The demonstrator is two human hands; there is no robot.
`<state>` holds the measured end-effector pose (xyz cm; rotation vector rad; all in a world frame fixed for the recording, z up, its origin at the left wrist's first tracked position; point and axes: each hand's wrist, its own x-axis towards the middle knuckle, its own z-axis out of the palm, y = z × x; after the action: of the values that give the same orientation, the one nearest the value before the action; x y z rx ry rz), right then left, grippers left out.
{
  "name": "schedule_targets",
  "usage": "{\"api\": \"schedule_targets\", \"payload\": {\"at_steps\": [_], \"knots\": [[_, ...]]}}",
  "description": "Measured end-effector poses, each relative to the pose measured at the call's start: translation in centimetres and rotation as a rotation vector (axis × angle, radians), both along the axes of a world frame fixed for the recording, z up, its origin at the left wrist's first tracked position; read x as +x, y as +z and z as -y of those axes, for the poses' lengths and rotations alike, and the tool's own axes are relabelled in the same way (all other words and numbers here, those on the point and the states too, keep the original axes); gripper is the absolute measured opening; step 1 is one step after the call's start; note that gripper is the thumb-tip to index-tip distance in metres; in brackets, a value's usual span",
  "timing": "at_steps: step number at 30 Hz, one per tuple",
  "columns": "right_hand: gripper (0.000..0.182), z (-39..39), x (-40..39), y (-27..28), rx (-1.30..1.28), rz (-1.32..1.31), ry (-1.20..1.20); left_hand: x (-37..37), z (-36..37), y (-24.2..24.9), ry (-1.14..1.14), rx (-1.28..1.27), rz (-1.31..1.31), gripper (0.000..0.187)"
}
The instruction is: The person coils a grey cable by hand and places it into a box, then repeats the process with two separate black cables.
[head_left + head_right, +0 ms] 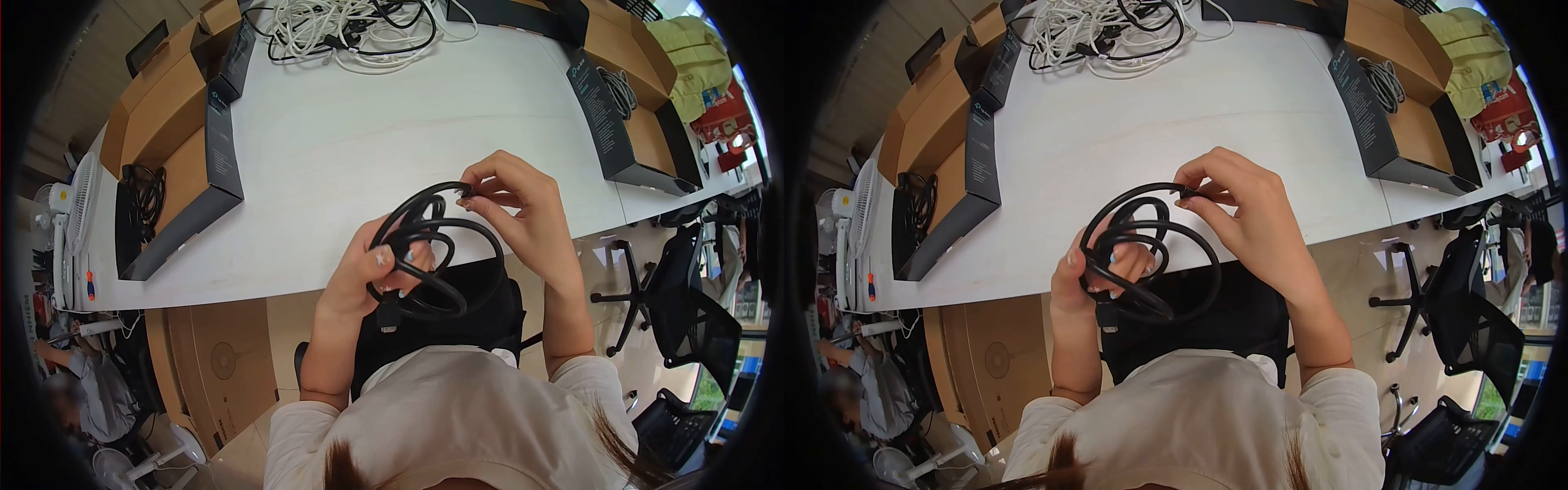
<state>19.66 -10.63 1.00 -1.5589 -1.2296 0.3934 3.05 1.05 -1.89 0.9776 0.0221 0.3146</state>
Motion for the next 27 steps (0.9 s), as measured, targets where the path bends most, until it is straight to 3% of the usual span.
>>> {"api": "schedule_targets", "payload": {"at_steps": [3, 4, 6, 11, 12, 15, 19, 20, 24, 27], "knots": [[0.018, 0.0, -0.4, 0.7, 0.035, -0.261, 0.012, 0.6, 0.2, -0.8, -0.098, -0.071, 0.131, 0.049], [0.018, 0.2, -0.4, 0.8, 0.066, -0.348, 0.045, 0.7, 0.5, -0.7, -0.029, -0.099, 0.101, 0.047], [0.018, 0.2, -0.5, 0.7, 0.126, -0.289, 0.055, 0.8, 0.4, -0.9, 0.069, -0.125, 0.079, 0.044], [0.019, -0.7, -1.0, -0.3, 0.249, -0.287, 0.100, 0.8, 0.3, -0.9, -0.029, -0.188, 0.209, 0.039], [0.020, -0.7, -1.7, 0.1, 0.208, -0.447, 0.065, 0.8, 0.4, -0.8, -0.034, -0.222, 0.227, 0.038], [0.022, -0.8, -2.3, -0.3, 0.121, -0.391, 0.049, 0.9, 0.5, -1.2, -0.041, -0.368, 0.297, 0.038], [0.019, -0.9, -1.5, -0.9, 0.166, 0.146, -0.125, 0.8, 0.9, -0.5, -0.025, -0.622, 0.255, 0.042], [0.021, -0.7, -1.1, -1.3, 0.120, 0.120, -0.045, 0.9, 0.8, -0.7, -0.057, -0.671, 0.264, 0.043], [0.047, -1.3, -2.4, -1.6, 0.108, -0.604, 0.153, 1.6, 0.6, -1.0, -0.105, -0.685, 0.306, 0.042], [0.047, -0.7, -2.0, -0.3, 0.008, -0.826, 0.269, 1.5, 0.4, -1.0, -0.103, -0.684, 0.312, 0.042]]}}
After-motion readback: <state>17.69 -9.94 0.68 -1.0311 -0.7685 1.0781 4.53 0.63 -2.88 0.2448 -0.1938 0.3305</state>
